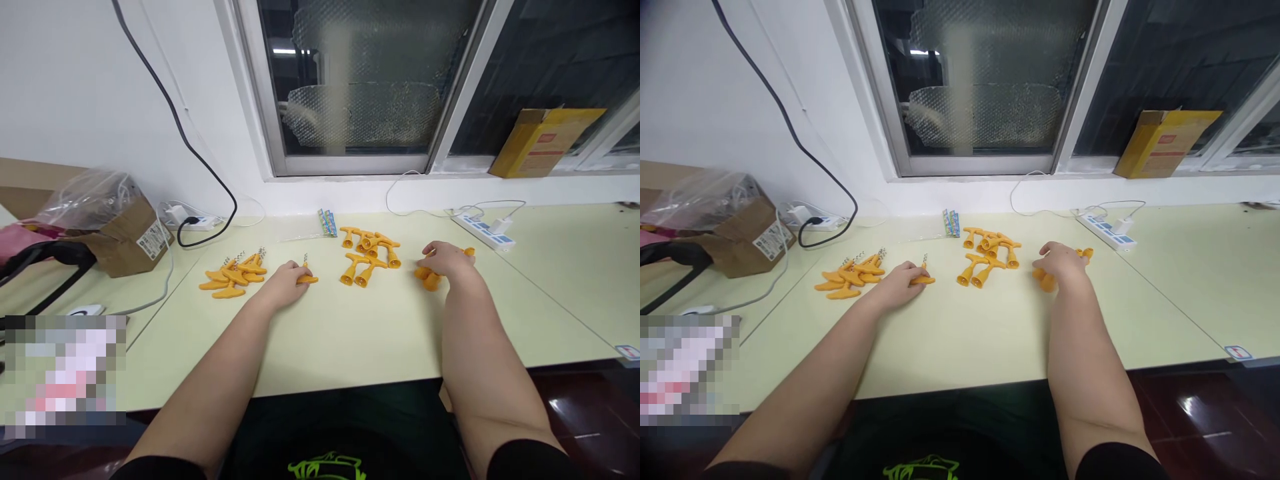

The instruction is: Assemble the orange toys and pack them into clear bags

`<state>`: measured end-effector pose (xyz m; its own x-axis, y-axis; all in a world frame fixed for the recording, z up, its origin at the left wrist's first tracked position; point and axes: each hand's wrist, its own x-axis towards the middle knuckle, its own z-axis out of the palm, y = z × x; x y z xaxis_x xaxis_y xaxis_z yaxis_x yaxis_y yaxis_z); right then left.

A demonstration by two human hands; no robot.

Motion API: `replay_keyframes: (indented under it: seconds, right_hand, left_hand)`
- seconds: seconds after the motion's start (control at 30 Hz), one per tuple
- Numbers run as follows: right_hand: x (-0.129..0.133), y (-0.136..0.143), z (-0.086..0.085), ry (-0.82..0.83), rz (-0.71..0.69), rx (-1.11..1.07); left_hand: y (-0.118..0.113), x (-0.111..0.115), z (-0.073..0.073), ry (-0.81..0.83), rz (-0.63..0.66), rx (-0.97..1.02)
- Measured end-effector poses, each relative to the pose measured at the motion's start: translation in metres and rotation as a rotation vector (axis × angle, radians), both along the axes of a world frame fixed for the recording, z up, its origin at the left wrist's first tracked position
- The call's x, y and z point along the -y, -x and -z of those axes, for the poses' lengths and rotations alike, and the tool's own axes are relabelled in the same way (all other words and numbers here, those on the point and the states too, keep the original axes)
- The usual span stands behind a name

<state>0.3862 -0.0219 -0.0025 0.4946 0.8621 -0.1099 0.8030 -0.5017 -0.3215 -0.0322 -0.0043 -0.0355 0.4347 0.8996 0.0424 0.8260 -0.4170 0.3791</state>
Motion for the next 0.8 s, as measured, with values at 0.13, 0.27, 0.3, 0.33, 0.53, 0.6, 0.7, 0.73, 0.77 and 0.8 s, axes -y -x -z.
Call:
replay_keyframes:
  seconds: [0.13,0.27,0.3,0.33,0.53,0.6,0.7,0.73,0.77,0.8]
  right_hand:
    - [0.002,0.000,0.000,0.004,-0.033,-0.012]
    - [0.000,0.015,0.002,-0.045,-0.071,0.004]
    - [0.000,0.018,0.003,-0.066,-0.086,0.013]
    - [-0.001,0.020,0.004,-0.084,-0.104,0.023]
    - [-0.002,0.021,0.007,0.010,-0.154,0.055]
    - [0.000,0.021,0.004,0.017,-0.144,0.032]
    - [0.006,0.025,-0.001,-0.171,-0.140,-0.082]
    - [0.007,0.028,-0.002,-0.273,-0.169,-0.141]
    - [0.009,0.031,-0.003,-0.366,-0.218,-0.211]
    - [0.009,0.036,-0.003,-0.442,-0.287,-0.287]
  left_hand:
    - [0.000,-0.002,0.001,-0.004,-0.029,0.045]
    - [-0.005,-0.004,-0.002,0.016,-0.074,0.280]
    - [-0.007,-0.004,-0.003,0.037,-0.102,0.374]
    - [-0.009,-0.004,-0.004,0.070,-0.135,0.485]
    - [-0.025,-0.003,-0.008,0.383,-0.289,1.139]
    - [-0.027,-0.003,-0.010,0.462,-0.307,1.230]
    - [-0.027,-0.003,-0.012,0.514,-0.308,1.292]
    - [-0.027,-0.003,-0.012,0.518,-0.308,1.306]
    - [-0.028,-0.003,-0.012,0.518,-0.308,1.320]
    - [-0.028,-0.003,-0.011,0.517,-0.306,1.331]
